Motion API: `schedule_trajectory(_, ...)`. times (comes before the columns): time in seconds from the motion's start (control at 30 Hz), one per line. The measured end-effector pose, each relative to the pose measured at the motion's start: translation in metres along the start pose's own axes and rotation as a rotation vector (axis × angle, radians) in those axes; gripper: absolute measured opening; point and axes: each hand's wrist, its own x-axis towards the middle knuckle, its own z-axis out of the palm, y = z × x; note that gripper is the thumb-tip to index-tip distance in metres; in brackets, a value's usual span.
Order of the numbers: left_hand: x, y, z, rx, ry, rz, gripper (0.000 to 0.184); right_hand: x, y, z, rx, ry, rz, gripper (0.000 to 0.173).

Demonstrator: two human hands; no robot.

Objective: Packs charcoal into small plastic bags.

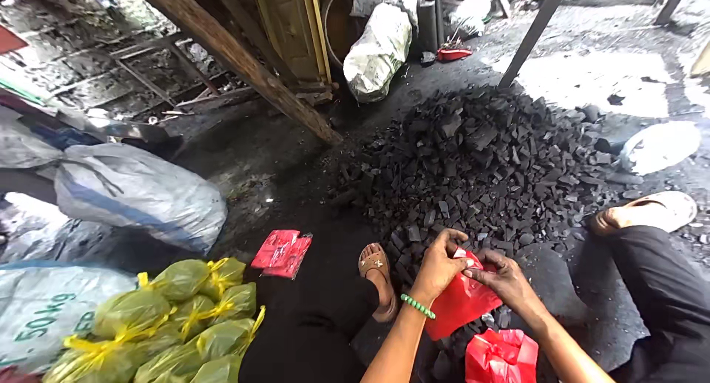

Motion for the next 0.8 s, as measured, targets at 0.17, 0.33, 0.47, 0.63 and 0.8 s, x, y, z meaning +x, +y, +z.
schedule_trajectory(0.17,0.003,0.002,-0.005,-0.159,0.125,0.048,0.039,0.008,0.001,-0.011,0.112,0.183,-0.099,0.019)
schedule_trajectory(0.33,0.008,-0.001,-0.035,-0.155,0.330,0.134,0.034,-0.001,0.037,-0.063,-0.335,0.234,-0.005,0.026)
schedule_trajectory(0.47,0.009,0.000,-0.051,-0.223,0.430,0.229,0.026,-0.037,0.068,-0.083,-1.041,-0.707,0.615,0.035)
schedule_trajectory(0.63,-0.004,0.009,-0.032,-0.050,0.146,0.279,0.021,-0.029,0.056,-0.112,-0.815,-0.416,0.368,0.044)
schedule_trajectory(0.8,-0.015,0.024,-0.009,0.029,-0.088,0.212,0.023,0.017,-0.025,-0.068,-0.246,-0.261,0.104,0.067)
